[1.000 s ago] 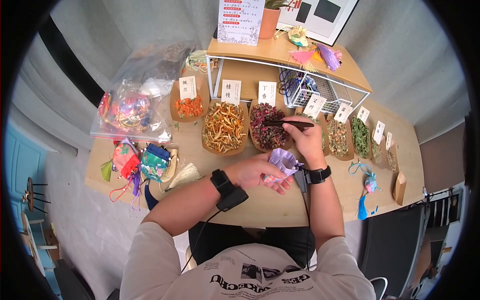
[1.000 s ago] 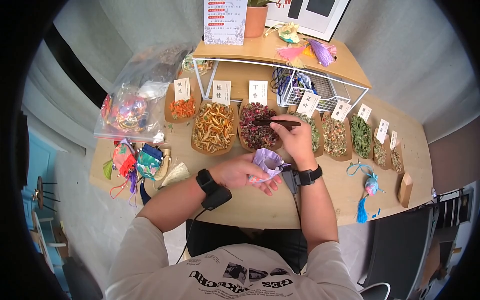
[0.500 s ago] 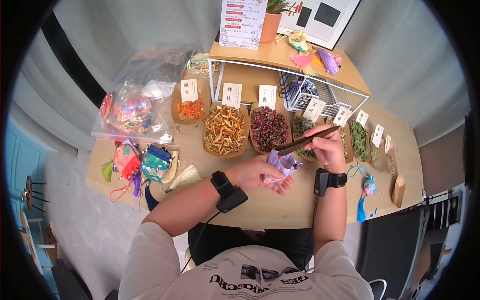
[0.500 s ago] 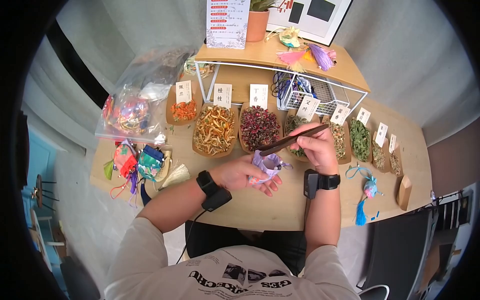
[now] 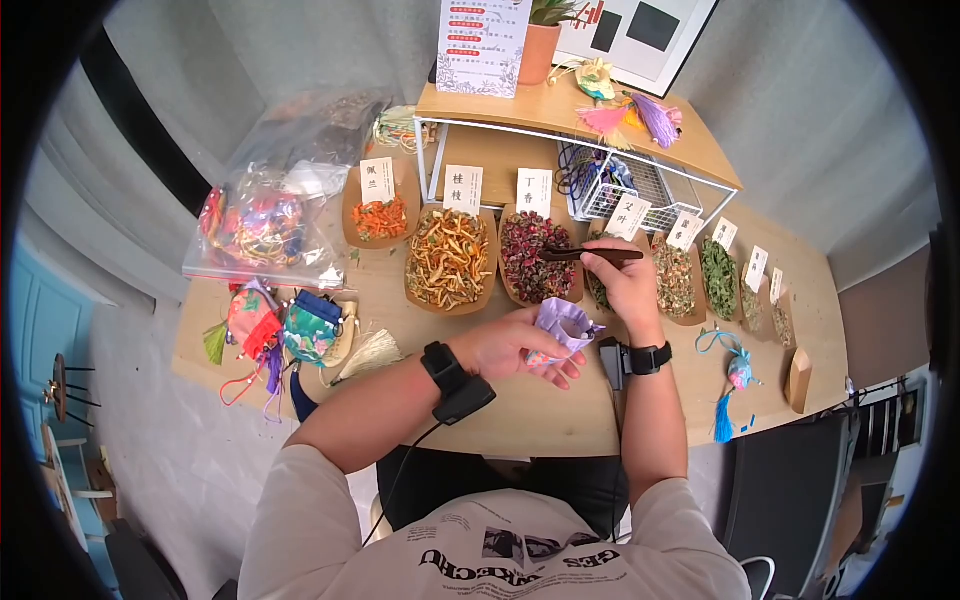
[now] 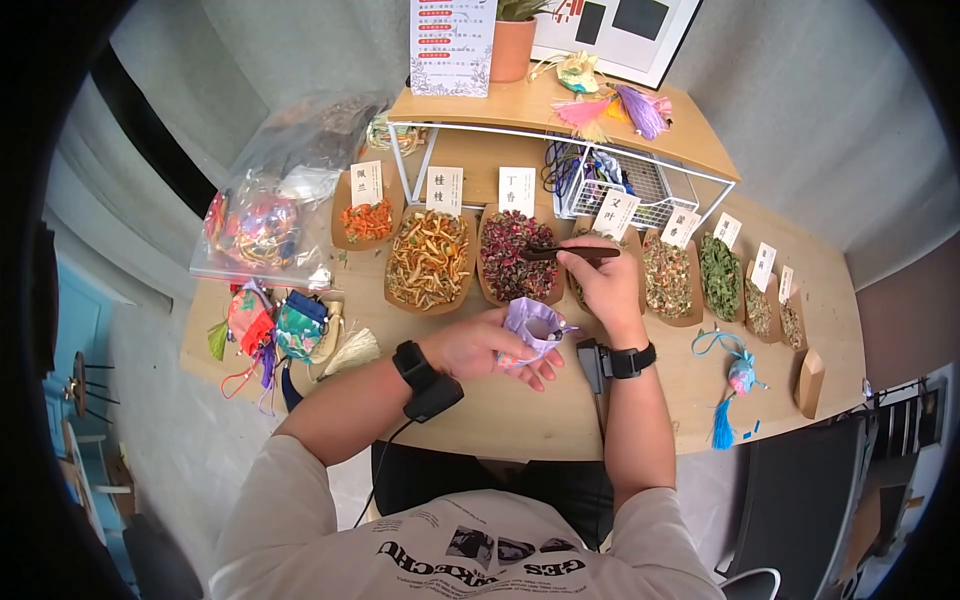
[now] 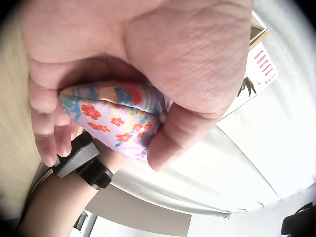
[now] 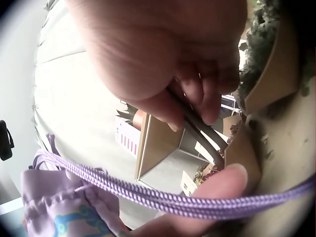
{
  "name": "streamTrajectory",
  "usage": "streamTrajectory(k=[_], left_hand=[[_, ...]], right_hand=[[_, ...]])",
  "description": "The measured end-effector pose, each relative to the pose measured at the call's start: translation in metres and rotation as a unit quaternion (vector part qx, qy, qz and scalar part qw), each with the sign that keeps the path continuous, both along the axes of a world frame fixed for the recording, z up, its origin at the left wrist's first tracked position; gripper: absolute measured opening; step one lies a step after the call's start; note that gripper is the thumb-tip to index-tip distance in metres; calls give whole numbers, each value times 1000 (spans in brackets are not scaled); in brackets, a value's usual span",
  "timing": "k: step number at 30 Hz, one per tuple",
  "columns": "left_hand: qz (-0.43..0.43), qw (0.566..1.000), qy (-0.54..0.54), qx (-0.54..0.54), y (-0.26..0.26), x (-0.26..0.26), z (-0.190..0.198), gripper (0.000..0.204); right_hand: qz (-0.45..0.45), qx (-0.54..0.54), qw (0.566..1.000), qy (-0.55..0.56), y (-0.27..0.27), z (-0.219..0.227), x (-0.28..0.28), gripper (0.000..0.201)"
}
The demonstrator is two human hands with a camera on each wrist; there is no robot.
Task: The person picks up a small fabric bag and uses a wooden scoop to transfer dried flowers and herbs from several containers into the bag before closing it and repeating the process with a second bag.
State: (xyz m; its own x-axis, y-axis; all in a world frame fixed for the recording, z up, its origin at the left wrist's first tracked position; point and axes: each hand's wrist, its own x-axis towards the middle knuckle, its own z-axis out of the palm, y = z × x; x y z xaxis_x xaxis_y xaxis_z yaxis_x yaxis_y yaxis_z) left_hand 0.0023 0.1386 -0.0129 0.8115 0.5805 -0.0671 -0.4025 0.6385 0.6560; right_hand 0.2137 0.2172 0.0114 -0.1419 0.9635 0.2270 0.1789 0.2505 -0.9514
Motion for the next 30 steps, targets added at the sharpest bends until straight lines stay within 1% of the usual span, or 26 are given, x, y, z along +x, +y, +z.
streamTrajectory(k=[5,7,8,10,11,12,14,15,16,18,19,20,22,24,26,30], left_hand=[[-1,1000,3,3,0,0,-1,50],[1,1000,-5,1,0,0,1,49],[2,1000,-5,1,0,0,1,49],[4,1000,1,-3,0,0,1,48],[5,1000,0,-2,0,0,1,48],[8,1000,1,0,0,-1,2,48],[10,1000,1,1,0,0,2,47],[14,1000,-4,3,0,0,2,47],[17,1000,-9,5,-1,0,2,47],[15,1000,-9,0,0,0,0,47],[13,1000,-10,-4,0,0,0,47],[13,1000,-10,-4,0,0,0,47],[13,1000,-4,-2,0,0,0,47],[12,1000,-4,-1,-1,0,1,46],[12,1000,-3,0,-1,0,1,46],[9,1000,-9,1,0,-1,2,44]], right_hand=[[-6,0,1000,11,1,2,3,14],[7,-13,998,58,2,8,10,15],[7,-12,998,58,2,11,15,15],[47,-23,982,183,2,19,24,16],[60,-50,966,246,-2,25,26,16],[61,-50,966,245,-4,28,29,16],[172,-65,938,293,-9,32,34,16],[188,-86,941,267,-12,34,34,17],[187,-87,941,268,-11,33,31,17],[129,-67,963,226,-8,30,18,18],[91,-54,979,176,-4,26,15,18],[91,-54,979,176,-2,20,11,18],[-8,-11,996,83,-1,9,0,19],[-16,-4,998,63,0,2,-6,17],[-7,20,1000,-11,-3,0,-11,18],[20,-9,1000,-7,-5,1,-12,16]])
